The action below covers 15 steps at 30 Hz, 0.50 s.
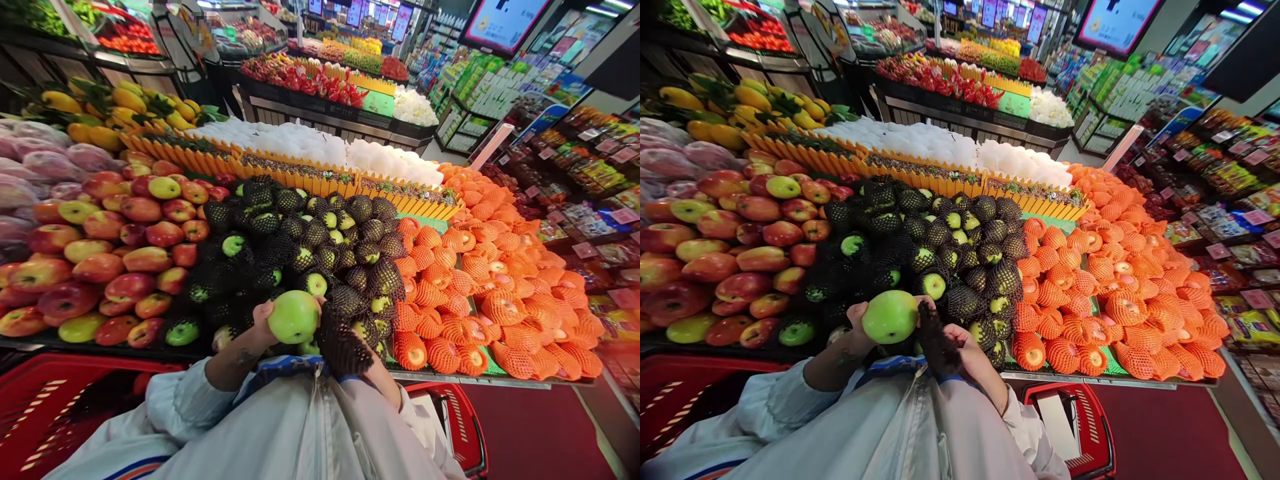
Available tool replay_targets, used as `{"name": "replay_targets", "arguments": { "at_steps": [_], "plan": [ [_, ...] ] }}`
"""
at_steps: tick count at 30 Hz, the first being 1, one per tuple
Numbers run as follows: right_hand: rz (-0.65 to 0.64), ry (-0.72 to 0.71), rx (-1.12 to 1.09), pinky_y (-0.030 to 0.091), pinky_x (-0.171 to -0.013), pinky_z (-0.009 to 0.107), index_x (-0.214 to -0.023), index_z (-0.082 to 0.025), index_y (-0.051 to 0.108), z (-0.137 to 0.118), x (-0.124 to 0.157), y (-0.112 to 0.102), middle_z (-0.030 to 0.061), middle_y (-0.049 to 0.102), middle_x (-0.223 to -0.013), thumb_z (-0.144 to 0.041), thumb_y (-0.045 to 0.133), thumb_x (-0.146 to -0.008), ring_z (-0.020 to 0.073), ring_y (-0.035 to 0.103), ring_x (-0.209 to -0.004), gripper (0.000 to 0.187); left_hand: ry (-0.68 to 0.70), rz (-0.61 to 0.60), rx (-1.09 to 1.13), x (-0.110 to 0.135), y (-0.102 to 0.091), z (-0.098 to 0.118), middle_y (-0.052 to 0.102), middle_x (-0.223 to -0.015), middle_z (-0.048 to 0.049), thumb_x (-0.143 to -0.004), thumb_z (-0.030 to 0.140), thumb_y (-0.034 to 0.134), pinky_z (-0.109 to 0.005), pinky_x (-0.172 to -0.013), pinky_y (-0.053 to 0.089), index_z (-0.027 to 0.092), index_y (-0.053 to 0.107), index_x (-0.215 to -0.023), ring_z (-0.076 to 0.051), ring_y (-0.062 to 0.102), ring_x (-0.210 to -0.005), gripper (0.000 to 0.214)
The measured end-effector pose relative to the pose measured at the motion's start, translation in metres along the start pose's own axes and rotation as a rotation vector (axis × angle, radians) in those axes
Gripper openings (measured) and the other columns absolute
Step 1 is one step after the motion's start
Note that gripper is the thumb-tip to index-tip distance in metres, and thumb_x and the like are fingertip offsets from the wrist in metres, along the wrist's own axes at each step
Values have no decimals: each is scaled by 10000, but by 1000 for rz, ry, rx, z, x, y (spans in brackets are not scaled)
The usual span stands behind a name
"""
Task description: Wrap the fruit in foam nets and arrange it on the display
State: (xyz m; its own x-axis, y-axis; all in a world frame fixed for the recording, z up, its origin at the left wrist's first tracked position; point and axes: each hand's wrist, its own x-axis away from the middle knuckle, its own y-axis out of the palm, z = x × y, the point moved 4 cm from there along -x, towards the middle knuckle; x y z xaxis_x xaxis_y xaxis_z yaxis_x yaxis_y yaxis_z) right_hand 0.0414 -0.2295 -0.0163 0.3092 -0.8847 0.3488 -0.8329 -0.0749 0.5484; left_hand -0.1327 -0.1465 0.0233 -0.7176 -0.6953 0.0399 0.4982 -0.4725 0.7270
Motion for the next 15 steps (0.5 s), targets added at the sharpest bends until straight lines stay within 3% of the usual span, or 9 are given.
{"name": "replay_targets", "arguments": {
  "at_steps": [3,6,9,11,15],
  "plan": [
    [-25,14,-27,462,-584,245,-842,-255,725,-5,1,2,-29,686,-756,-430,968,-556,125,551,-607,414,-22,52,-61,-1,1,0,748,-1043,-173,-584,798,648,-461,-867,536,83,741,-1088,-367,675,-953,880],
    [43,-50,-66,488,-633,237,-984,-255,765,-14,2,4,-5,733,-855,-444,954,-599,130,606,-677,469,25,59,-95,-6,14,6,702,-1241,-220,-590,848,594,-539,-1078,430,57,723,-1160,-455,575,-1224,983],
    [176,-176,-82,519,-715,266,-992,-263,766,-22,4,0,0,735,-875,-459,928,-649,152,636,-754,427,20,2,-75,-13,25,2,628,-1408,-203,-662,813,566,-495,-1215,277,57,711,-1234,-438,435,-1409,959],
    [285,-275,-41,509,-739,267,-941,-264,762,-26,5,-6,-12,720,-848,-467,915,-671,147,622,-761,372,-45,3,-38,-13,23,-11,654,-1390,-170,-703,758,572,-462,-1193,306,89,732,-1209,-411,476,-1382,854],
    [412,-375,105,472,-773,272,-945,-248,755,-29,9,-16,-7,709,-859,-475,878,-732,142,593,-781,335,-187,58,40,-8,7,-45,761,-1156,-128,-734,683,615,-432,-1033,444,120,696,-1265,-346,646,-1147,778]
  ]
}}
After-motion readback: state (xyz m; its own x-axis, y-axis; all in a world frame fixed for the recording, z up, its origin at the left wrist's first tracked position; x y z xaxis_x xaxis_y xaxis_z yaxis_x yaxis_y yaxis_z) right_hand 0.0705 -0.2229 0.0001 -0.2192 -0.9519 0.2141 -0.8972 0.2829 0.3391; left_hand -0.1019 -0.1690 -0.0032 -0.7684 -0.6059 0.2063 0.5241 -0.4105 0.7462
